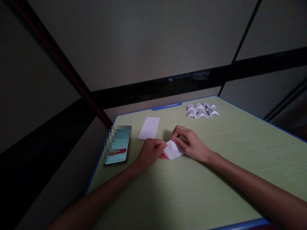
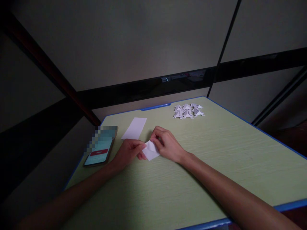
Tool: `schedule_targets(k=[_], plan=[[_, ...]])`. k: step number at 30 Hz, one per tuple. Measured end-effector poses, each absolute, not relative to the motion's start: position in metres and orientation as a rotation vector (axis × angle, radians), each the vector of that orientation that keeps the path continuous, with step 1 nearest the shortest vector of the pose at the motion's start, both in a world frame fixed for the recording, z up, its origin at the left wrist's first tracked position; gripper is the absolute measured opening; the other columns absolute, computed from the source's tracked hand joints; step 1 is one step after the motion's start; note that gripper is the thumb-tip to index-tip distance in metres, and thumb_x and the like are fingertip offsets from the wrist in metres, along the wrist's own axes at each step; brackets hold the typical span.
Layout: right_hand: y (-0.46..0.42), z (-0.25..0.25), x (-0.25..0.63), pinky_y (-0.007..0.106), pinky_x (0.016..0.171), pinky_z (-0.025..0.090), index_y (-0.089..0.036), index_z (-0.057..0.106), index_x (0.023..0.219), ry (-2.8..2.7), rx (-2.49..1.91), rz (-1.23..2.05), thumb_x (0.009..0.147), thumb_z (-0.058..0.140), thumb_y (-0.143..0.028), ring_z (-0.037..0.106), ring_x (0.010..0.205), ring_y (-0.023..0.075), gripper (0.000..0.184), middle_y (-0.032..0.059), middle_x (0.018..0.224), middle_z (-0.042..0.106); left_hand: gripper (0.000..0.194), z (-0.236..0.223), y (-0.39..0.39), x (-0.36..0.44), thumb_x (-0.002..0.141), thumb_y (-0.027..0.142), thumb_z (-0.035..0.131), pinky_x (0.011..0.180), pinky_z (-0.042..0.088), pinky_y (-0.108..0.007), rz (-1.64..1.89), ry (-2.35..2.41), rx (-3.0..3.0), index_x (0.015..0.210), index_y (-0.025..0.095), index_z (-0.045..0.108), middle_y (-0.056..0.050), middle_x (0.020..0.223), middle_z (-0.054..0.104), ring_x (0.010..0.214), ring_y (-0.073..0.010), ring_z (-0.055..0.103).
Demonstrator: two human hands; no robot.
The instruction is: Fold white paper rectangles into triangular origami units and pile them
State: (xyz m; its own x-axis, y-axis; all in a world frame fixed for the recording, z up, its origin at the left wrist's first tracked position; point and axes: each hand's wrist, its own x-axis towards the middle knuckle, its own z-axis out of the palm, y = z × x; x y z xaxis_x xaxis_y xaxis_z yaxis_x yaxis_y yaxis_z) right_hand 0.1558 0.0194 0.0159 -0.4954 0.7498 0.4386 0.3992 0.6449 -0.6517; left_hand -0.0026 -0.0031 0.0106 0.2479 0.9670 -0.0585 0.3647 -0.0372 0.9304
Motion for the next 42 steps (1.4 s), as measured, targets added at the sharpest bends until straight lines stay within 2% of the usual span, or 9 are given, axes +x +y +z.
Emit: schedule_targets(k=[6,12,19,27,31,35,39,42], plan=[[0.016,0.015,0.155,0.024,0.059,0.035,-0.015,0.046,0.066,-2.202,-0.813,0.644,0.075,0.041,-0.010,0.044,0.064,0.0123,0.011,0.0021,0.068,0.047,0.030,0.009,-0.003,-0.005,0.072,0.028,0.042,0.043,0.024,-0.018,0.841,1.187,1.836,0.045,0.014,0.043,0.005,0.043,0.035,0.044,-0.0063,0.033],[0.015,0.014,0.154,0.024,0.059,0.035,-0.015,0.046,0.067,-2.237,-0.802,0.660,0.077,0.041,-0.012,0.044,0.065,0.0120,0.012,0.0019,0.068,0.046,0.033,0.011,-0.003,-0.004,0.071,0.026,0.042,0.042,0.018,-0.020,0.797,1.200,1.904,0.041,0.015,0.033,0.005,0.044,0.025,0.045,-0.0058,0.025],[0.017,0.011,0.153,0.024,0.058,0.034,-0.015,0.046,0.066,-2.268,-0.819,0.618,0.076,0.041,-0.011,0.045,0.064,0.0122,0.012,0.0019,0.068,0.046,0.026,0.004,-0.002,-0.004,0.068,0.023,0.044,0.040,0.028,-0.017,0.766,1.171,1.780,0.044,0.014,0.044,0.005,0.040,0.038,0.041,-0.0064,0.036],[0.017,0.010,0.152,0.023,0.057,0.034,-0.015,0.049,0.066,-2.157,-0.870,0.673,0.078,0.043,-0.018,0.046,0.062,0.0118,0.014,0.0017,0.065,0.049,0.028,0.002,-0.003,0.001,0.072,0.028,0.042,0.035,0.029,-0.016,0.855,1.210,1.639,0.050,0.013,0.050,0.003,0.038,0.046,0.033,-0.0053,0.039],[0.019,0.008,0.150,0.023,0.055,0.033,-0.014,0.050,0.064,-2.054,-0.906,0.821,0.076,0.045,-0.021,0.046,0.060,0.0113,0.015,0.0008,0.062,0.049,0.029,0.003,-0.005,0.002,0.072,0.027,0.043,0.033,0.029,-0.016,0.877,1.207,1.561,0.049,0.012,0.051,0.003,0.036,0.047,0.031,-0.0050,0.039],[0.024,0.008,0.153,0.022,0.052,0.034,-0.015,0.051,0.066,-1.784,-0.868,1.125,0.076,0.045,-0.030,0.044,0.057,0.0103,0.019,-0.0011,0.059,0.047,0.028,0.003,-0.004,0.001,0.071,0.030,0.046,0.035,0.031,-0.016,1.006,1.171,1.448,0.051,0.011,0.053,0.002,0.037,0.049,0.032,-0.0052,0.041],[0.027,0.011,0.156,0.023,0.058,0.036,-0.015,0.052,0.079,-1.564,-0.786,1.310,0.069,0.053,-0.027,0.046,0.062,0.0097,0.015,0.0004,0.073,0.051,0.024,0.000,0.001,-0.002,0.068,0.031,0.052,0.040,0.037,-0.018,1.235,1.208,1.268,0.058,0.010,0.058,0.000,0.047,0.055,0.041,-0.0073,0.047],[0.026,0.010,0.154,0.022,0.057,0.037,-0.017,0.047,0.090,-1.546,-0.719,1.433,0.060,0.061,-0.019,0.047,0.063,0.0086,0.033,0.0011,0.082,0.051,0.022,-0.001,0.003,-0.003,0.066,0.031,0.055,0.043,0.039,-0.018,1.324,1.195,1.188,0.062,0.010,0.061,-0.001,0.056,0.058,0.049,-0.0084,0.049]])
